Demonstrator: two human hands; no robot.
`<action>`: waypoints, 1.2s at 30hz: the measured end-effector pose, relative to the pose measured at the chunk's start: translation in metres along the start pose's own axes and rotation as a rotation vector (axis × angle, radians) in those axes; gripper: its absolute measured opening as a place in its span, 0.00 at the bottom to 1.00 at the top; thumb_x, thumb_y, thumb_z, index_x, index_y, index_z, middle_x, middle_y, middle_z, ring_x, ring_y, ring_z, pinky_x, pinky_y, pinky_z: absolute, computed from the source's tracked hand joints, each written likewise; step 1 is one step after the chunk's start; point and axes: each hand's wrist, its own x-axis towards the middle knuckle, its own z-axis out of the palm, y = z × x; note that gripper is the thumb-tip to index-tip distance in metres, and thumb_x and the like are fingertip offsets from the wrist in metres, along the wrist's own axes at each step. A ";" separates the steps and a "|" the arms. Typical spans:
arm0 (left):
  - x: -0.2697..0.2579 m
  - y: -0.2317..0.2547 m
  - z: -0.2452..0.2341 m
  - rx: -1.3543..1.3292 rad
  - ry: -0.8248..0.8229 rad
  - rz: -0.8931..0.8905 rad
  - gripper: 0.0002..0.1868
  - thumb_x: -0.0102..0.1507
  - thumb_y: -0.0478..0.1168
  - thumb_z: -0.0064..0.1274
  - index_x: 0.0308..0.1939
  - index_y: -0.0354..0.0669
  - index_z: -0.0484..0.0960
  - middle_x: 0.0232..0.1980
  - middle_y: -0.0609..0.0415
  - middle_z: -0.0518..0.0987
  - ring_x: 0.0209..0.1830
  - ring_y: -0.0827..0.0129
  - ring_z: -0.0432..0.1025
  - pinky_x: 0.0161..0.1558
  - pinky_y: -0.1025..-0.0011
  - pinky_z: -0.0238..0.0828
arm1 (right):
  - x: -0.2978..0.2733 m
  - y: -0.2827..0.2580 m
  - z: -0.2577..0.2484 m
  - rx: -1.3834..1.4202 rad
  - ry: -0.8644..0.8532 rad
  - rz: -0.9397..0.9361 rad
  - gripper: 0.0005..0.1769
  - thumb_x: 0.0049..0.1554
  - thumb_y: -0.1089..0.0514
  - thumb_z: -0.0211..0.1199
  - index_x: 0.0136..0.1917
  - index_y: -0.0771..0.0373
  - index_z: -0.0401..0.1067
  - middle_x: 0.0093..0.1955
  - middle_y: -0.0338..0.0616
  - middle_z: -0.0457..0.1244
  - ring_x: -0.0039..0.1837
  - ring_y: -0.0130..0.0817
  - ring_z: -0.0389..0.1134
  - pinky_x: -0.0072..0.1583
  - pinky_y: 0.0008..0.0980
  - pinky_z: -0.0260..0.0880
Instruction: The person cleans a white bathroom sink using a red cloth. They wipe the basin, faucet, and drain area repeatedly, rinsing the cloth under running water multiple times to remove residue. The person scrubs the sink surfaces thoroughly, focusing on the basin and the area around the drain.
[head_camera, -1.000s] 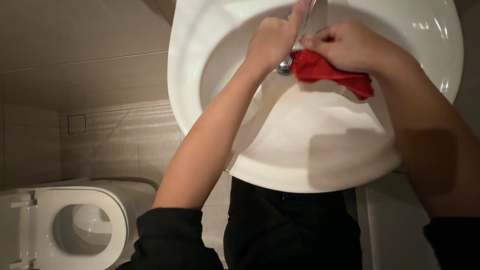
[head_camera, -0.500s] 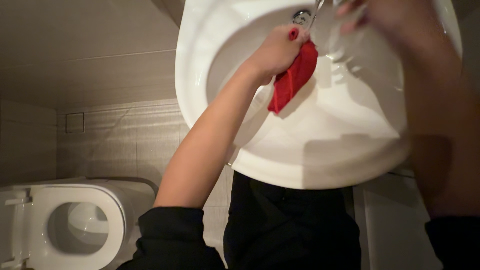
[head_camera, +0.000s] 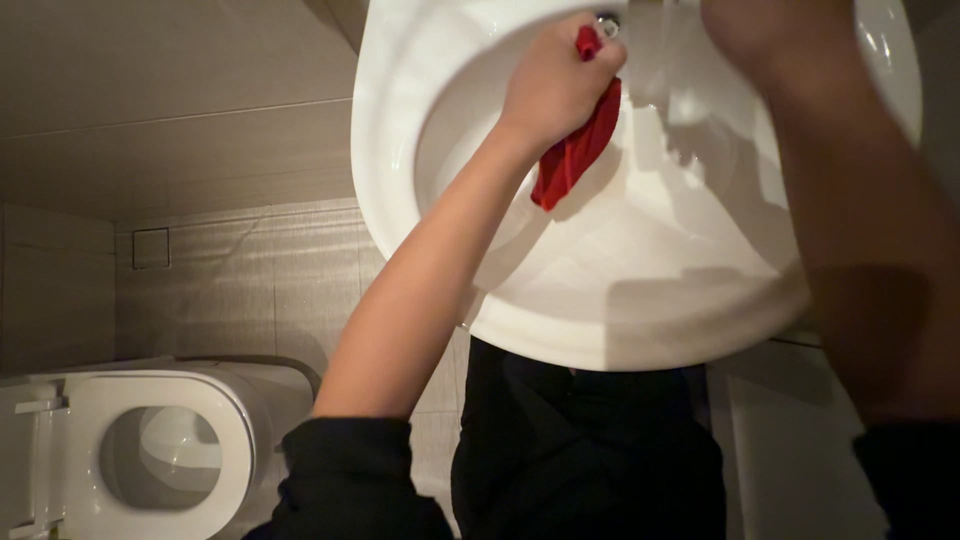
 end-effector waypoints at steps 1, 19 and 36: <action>-0.001 -0.002 -0.001 -0.015 0.002 -0.050 0.15 0.62 0.50 0.50 0.31 0.43 0.78 0.28 0.54 0.82 0.29 0.67 0.76 0.39 0.67 0.72 | 0.003 0.006 0.000 0.018 0.001 -0.007 0.15 0.74 0.50 0.58 0.60 0.66 0.69 0.51 0.43 0.67 0.48 0.33 0.69 0.51 0.41 0.71; -0.068 0.007 -0.045 0.057 0.033 0.491 0.25 0.68 0.41 0.64 0.64 0.39 0.70 0.56 0.42 0.80 0.57 0.59 0.74 0.58 0.64 0.70 | -0.054 -0.077 0.013 -0.116 -0.332 -0.319 0.23 0.56 0.72 0.71 0.64 0.71 0.70 0.55 0.50 0.69 0.56 0.34 0.72 0.55 0.30 0.72; -0.064 0.040 -0.007 -1.046 -0.410 -0.247 0.23 0.69 0.49 0.30 0.53 0.34 0.73 0.42 0.51 0.77 0.41 0.65 0.68 0.43 0.65 0.64 | -0.077 -0.104 0.035 0.632 -0.514 0.302 0.21 0.56 0.60 0.68 0.62 0.56 0.66 0.46 0.35 0.64 0.44 0.26 0.68 0.43 0.34 0.75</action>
